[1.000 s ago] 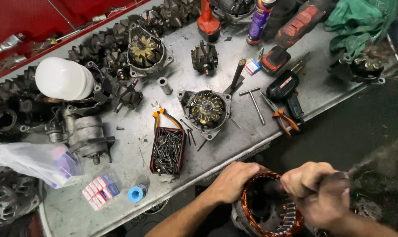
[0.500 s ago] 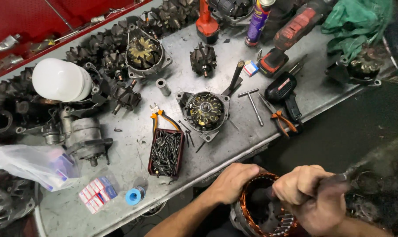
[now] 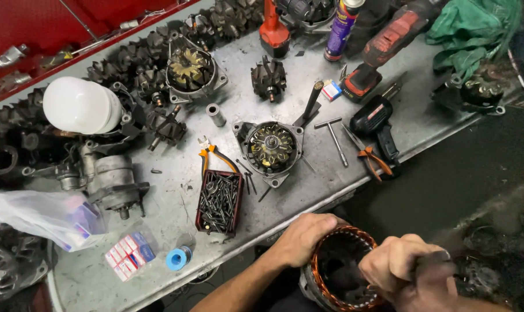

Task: The person assembles an alternator by inserting a rotor into a stator and securing it with a metal housing. They use a hammer to tap the components into place and a wrench to tighten bolts on the housing.

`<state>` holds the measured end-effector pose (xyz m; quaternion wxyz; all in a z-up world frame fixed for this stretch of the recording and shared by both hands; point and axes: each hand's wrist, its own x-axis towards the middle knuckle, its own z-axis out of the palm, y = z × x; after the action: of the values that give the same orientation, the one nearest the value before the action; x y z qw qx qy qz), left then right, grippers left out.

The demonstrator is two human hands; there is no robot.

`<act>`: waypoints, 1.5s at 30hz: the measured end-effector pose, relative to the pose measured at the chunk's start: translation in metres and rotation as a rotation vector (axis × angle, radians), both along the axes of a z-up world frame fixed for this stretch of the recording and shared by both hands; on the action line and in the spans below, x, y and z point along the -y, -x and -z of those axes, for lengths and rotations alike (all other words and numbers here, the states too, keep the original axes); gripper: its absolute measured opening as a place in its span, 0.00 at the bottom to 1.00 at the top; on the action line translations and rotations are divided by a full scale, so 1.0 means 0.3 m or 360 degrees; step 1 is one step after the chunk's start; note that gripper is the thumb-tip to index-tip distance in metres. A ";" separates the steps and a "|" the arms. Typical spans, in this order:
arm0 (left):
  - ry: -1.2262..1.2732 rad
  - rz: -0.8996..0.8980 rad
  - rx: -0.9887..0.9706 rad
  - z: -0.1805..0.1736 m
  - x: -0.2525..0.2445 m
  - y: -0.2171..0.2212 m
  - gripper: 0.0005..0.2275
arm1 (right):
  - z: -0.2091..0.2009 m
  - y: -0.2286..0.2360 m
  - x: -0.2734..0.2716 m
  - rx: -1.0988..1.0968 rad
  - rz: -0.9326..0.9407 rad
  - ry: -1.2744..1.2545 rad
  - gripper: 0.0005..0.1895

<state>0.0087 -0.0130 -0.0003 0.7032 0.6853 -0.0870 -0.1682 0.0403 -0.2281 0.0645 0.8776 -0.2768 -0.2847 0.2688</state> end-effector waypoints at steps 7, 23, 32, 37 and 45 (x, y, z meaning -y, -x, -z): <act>0.0128 -0.0051 -0.0045 0.022 -0.010 -0.001 0.23 | -0.056 -0.006 -0.002 -0.0055 0.0498 0.0263 0.26; 0.0799 -0.1010 -0.1494 0.415 -0.046 0.077 0.40 | 0.092 -0.566 -0.166 0.1627 0.0975 0.0757 0.21; 0.0651 -0.1342 -0.0775 0.634 -0.140 0.115 0.35 | 0.533 -0.815 -0.127 0.3275 0.0239 0.1949 0.21; 0.0526 -0.1441 -0.0398 0.719 -0.183 0.107 0.33 | 0.490 -0.756 -0.131 0.3280 -0.0039 0.2557 0.32; 0.0361 -0.1557 0.0196 0.769 -0.212 0.063 0.29 | 0.373 -0.298 -0.102 0.0451 0.0285 0.1785 0.23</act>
<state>-0.0102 0.0507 -0.2309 0.7632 0.5738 0.1852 0.2323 0.1296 -0.1976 -0.0473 0.5697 -0.7552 -0.1890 0.2636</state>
